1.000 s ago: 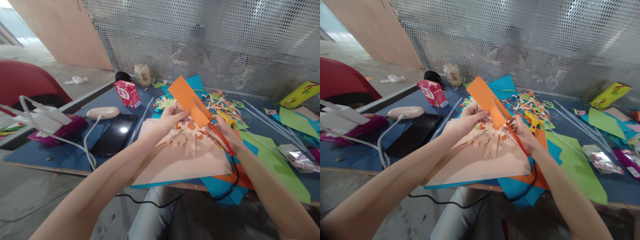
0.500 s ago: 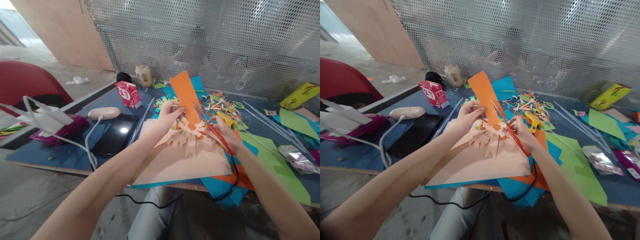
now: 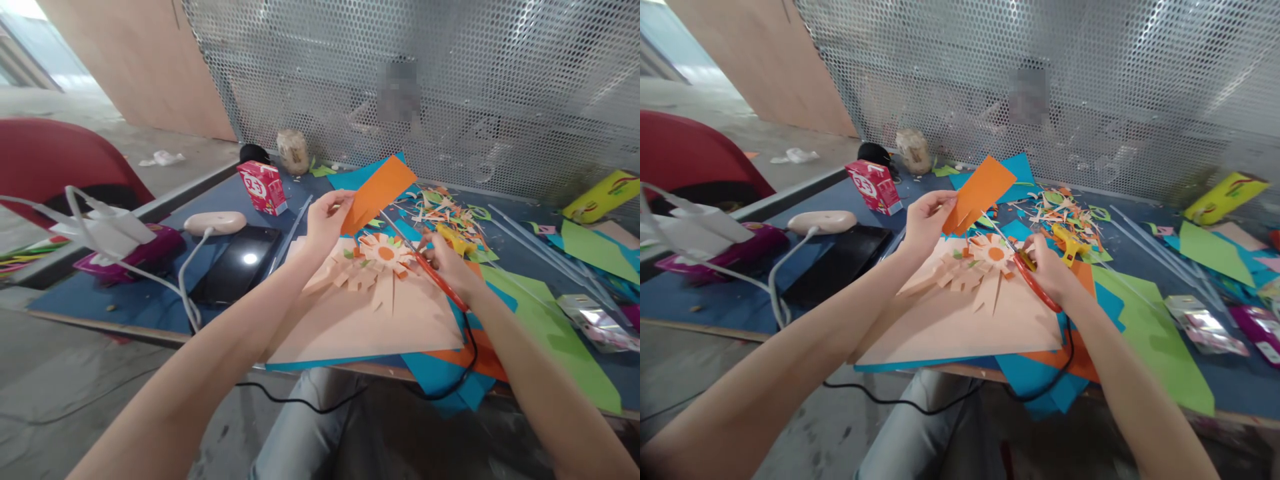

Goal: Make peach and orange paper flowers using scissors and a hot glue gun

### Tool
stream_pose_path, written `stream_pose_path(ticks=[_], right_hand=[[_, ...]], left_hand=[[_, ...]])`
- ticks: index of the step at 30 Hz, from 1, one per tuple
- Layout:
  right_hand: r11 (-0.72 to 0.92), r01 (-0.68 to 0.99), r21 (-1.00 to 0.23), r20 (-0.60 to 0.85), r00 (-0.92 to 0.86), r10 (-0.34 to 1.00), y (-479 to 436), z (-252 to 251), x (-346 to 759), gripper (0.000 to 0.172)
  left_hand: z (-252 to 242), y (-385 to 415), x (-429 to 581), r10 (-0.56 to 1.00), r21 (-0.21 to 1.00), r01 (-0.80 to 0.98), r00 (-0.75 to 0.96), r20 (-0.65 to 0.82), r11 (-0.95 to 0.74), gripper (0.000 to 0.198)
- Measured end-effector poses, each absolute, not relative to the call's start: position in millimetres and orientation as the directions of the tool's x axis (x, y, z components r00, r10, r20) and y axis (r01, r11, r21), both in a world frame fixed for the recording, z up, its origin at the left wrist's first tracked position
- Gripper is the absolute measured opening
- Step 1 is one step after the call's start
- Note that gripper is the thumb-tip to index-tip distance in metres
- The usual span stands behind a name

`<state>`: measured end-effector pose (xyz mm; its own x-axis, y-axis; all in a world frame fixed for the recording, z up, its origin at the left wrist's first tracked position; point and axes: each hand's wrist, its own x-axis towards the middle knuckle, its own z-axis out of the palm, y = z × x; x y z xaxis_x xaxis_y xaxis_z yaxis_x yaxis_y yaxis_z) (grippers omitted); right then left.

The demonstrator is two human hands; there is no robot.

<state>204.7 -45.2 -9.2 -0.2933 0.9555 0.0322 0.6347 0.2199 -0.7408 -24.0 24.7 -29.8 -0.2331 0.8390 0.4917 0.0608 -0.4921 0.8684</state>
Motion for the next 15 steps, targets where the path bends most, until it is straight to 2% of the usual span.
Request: stream_pose_path(ticks=[6, 11, 15], right_hand=[[0.226, 0.634, -0.740, 0.034, -0.300, 0.953, -46, -9, 204, 0.034], [0.217, 0.667, -0.713, 0.011, -0.299, 0.954, -46, -8, 204, 0.034], [0.210, 0.675, -0.707, 0.006, -0.292, 0.957, -45, -9, 205, 0.036]], left_hand=[[-31, 26, -21, 0.853, 0.872, 0.015, -0.200, 0.483, -0.490, 0.014], [-32, 34, -27, 0.869, 0.882, -0.173, -0.333, 0.367, -0.439, 0.012], [-31, 33, -27, 0.880, 0.892, -0.161, -0.309, 0.361, -0.423, 0.012]])
